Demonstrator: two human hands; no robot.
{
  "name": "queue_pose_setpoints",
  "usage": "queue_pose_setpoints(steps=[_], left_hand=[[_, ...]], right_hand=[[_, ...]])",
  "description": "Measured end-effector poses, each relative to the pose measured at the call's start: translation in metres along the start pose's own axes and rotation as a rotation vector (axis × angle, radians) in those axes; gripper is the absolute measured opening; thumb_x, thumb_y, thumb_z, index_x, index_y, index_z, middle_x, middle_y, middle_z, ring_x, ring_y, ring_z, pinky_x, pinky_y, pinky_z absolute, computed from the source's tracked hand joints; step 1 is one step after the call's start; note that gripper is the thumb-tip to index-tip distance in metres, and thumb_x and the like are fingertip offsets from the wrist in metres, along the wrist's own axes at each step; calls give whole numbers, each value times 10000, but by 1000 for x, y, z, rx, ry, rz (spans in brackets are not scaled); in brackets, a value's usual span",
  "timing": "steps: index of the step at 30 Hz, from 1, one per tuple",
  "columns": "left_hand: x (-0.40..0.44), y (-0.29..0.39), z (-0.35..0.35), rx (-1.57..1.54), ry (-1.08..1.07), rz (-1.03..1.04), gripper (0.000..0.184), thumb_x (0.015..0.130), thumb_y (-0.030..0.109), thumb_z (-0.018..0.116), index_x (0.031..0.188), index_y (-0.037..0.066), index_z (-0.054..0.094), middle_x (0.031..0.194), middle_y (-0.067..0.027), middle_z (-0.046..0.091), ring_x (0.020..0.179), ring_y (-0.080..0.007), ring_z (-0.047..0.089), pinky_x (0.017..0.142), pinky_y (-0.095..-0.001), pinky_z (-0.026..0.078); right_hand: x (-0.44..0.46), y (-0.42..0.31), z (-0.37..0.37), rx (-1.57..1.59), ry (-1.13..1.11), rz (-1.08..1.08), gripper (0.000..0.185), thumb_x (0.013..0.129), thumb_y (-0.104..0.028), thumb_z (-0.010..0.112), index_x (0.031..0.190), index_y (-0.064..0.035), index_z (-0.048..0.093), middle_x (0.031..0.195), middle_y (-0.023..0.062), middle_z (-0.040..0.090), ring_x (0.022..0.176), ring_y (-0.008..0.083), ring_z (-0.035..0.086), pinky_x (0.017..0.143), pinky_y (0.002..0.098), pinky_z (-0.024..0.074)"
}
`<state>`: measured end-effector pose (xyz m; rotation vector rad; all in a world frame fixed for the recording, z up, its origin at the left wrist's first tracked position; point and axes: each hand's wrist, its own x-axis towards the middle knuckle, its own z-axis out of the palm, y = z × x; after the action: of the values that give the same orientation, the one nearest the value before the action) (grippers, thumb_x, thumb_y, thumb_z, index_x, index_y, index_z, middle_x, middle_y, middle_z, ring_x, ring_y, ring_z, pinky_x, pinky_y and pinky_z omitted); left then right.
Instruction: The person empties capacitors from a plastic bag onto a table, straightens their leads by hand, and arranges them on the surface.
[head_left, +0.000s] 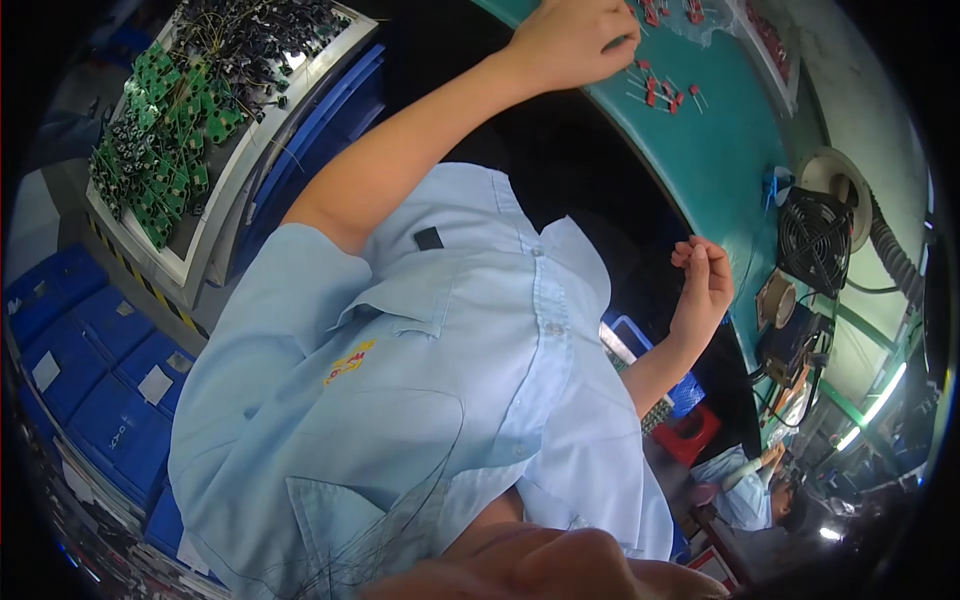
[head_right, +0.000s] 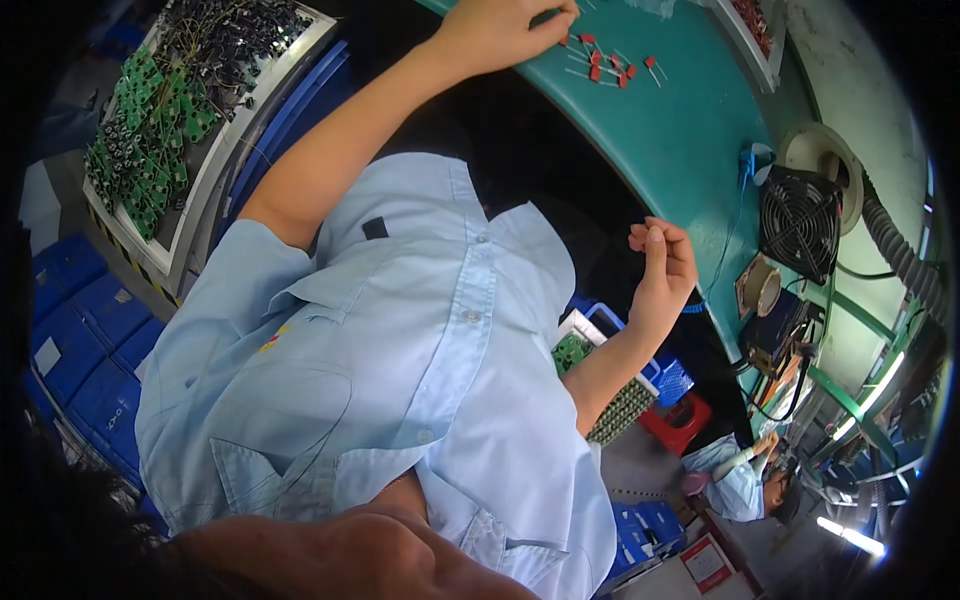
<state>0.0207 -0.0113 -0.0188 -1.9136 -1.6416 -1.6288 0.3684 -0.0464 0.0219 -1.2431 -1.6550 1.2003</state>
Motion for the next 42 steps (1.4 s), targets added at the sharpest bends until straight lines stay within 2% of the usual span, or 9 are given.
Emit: queue_pose_setpoints(steps=[2,3,6,9,12,14,23,33,42], left_hand=[[-1,3,-1,-3,4,-2,98,870,172,661,884,75,665,973,-69,613,992,-280,594,922,-443,426],[-1,3,-2,31,-47,-24,106,870,168,665,915,73,658,1053,-66,627,1036,-270,594,941,-444,423],[-2,-7,8,164,-13,65,82,851,182,720,888,109,722,975,-38,705,909,-263,670,825,-432,483],[3,-4,5,215,23,101,100,763,216,718,795,148,652,879,-13,657,852,-261,651,790,-446,462],[-1,0,7,195,10,29,84,798,210,711,811,149,656,951,-8,614,976,-246,597,941,-452,400],[-1,5,2,112,-5,-12,66,837,187,706,830,132,668,955,-16,610,976,-245,590,948,-430,399],[2,18,0,112,2,-84,36,843,103,718,841,102,681,966,-3,620,953,-230,589,955,-383,409],[9,20,0,153,-81,-97,57,852,124,728,889,113,686,985,8,638,970,-211,608,975,-390,425],[10,10,-1,223,-126,31,65,855,154,698,911,126,684,964,-24,653,978,-231,636,932,-420,454]], right_hand=[[5,4,2,20,-4,11,182,1016,-138,645,1073,31,683,919,90,723,821,137,658,794,280,533],[6,6,3,33,-5,17,182,1015,-139,646,1070,30,684,918,89,723,817,136,659,789,281,536],[8,6,1,-74,-3,-17,178,1015,-139,647,1063,27,688,922,91,723,814,132,660,779,281,537],[7,0,-5,-150,-80,-61,161,1007,-125,654,1046,27,688,887,71,706,777,122,641,769,269,527],[7,3,-15,-101,-130,-57,148,1006,-126,649,997,20,672,844,64,679,753,116,611,731,264,517],[9,9,-14,-17,-196,-56,140,1011,-121,636,988,15,657,825,67,665,754,118,601,736,262,510],[-19,16,40,84,-597,348,88,977,-44,642,992,38,672,838,55,682,782,97,604,729,256,482],[11,59,22,93,-414,327,105,1004,-83,622,990,13,662,817,52,674,757,105,616,741,251,497],[11,77,34,122,-467,226,152,1017,-146,648,955,-7,643,822,-2,604,767,73,543,714,232,448]])
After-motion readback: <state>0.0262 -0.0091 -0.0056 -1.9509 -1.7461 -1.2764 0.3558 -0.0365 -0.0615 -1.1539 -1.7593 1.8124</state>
